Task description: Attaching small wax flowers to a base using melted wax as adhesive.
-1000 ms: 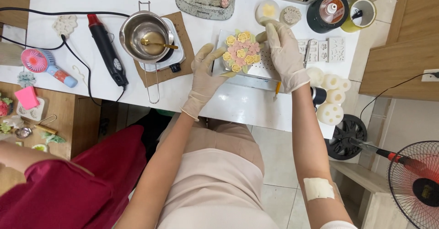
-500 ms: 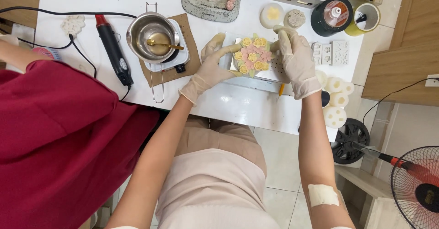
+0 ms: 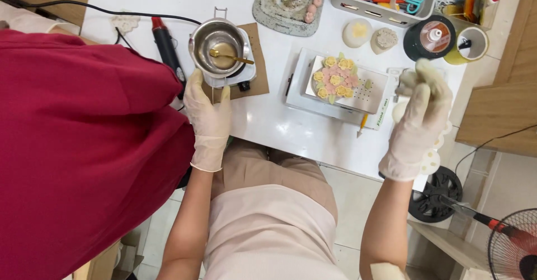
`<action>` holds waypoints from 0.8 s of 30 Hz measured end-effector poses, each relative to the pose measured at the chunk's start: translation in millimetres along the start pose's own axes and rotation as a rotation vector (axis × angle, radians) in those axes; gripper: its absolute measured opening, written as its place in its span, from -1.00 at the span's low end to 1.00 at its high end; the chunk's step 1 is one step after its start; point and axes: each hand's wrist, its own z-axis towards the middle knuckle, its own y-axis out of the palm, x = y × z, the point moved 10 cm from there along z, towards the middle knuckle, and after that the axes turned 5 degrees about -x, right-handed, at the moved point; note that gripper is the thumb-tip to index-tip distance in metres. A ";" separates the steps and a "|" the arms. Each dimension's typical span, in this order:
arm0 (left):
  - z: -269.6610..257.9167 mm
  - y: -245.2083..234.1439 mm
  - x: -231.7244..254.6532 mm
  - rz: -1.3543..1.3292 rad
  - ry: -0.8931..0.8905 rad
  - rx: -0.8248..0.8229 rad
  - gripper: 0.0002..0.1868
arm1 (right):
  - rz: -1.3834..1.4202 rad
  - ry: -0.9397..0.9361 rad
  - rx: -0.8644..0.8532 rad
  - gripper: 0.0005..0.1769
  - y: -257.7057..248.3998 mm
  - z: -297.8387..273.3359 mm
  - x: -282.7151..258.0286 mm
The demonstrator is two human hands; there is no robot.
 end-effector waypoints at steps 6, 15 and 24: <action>-32.6 110.4 -144.7 -0.658 -0.702 -0.372 -0.44 | 0.197 0.234 0.001 -0.63 77.1 -71.0 -15.7; -55.5 107.3 -51.5 -1.234 -0.850 -0.622 -0.43 | 0.363 0.519 -0.086 0.07 206.2 -86.9 22.3; -112.7 63.6 19.9 -1.121 -0.934 -0.746 -0.55 | 0.497 0.533 0.239 -0.43 182.8 -95.9 72.6</action>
